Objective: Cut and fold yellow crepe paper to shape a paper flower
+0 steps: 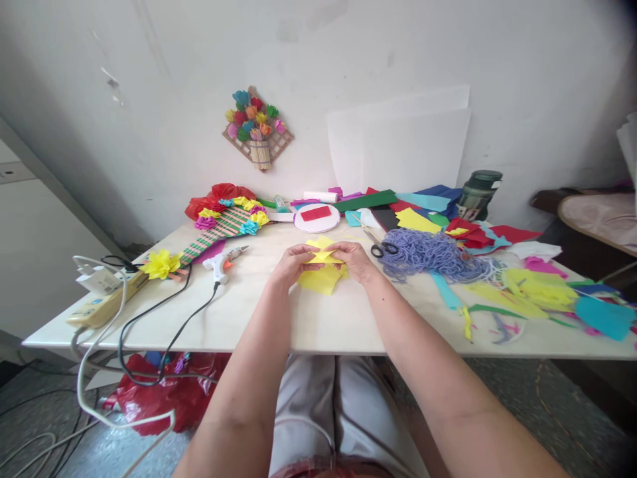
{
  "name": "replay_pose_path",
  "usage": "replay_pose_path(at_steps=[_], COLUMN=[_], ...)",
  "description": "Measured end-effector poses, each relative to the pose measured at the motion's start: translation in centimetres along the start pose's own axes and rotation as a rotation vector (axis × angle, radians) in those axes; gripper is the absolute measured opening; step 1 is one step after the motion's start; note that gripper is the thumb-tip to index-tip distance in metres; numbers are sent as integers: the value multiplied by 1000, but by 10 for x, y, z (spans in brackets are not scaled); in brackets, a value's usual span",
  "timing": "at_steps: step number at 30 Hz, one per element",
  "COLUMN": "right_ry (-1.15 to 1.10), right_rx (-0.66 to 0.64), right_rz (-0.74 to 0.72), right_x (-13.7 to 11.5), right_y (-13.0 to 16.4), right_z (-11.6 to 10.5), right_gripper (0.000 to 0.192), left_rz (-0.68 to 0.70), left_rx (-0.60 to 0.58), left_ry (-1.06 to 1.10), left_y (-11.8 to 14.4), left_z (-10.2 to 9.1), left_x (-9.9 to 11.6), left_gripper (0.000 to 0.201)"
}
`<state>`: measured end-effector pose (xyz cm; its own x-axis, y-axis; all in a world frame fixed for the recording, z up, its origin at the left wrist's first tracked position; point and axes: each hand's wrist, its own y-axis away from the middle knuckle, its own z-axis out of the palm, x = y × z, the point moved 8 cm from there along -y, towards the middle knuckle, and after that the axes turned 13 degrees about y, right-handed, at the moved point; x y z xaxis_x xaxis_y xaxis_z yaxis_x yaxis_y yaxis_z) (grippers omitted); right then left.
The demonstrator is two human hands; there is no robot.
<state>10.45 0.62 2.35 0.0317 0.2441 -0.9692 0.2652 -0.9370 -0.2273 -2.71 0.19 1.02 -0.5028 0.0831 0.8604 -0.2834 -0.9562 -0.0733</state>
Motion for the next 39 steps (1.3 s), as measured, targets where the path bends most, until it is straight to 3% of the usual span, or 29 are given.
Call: replay_pose_path(at_steps=[5,11,21,29,39], right_ry=[-31,78,70,143,78], right_rx=[-38,18,51,75,113], right_rz=[-29,-17,8,1,-5], right_x=[-8,-3,-1,0,-3], right_y=[4,1,0,-1,0], right_z=[3,1,-1,1,-8], right_gripper=[23,26,35,33,39], left_rz=[2,4,27,-8,21], left_rx=[23,43,78,33,31], left_ry=[-10,-58,-28,-269,-313], left_y=[3,2,-3,-1,0], left_z=[3,4,-4,-1,1], left_x=[3,4,4,-3,1], left_gripper=[17,17,28,37,35])
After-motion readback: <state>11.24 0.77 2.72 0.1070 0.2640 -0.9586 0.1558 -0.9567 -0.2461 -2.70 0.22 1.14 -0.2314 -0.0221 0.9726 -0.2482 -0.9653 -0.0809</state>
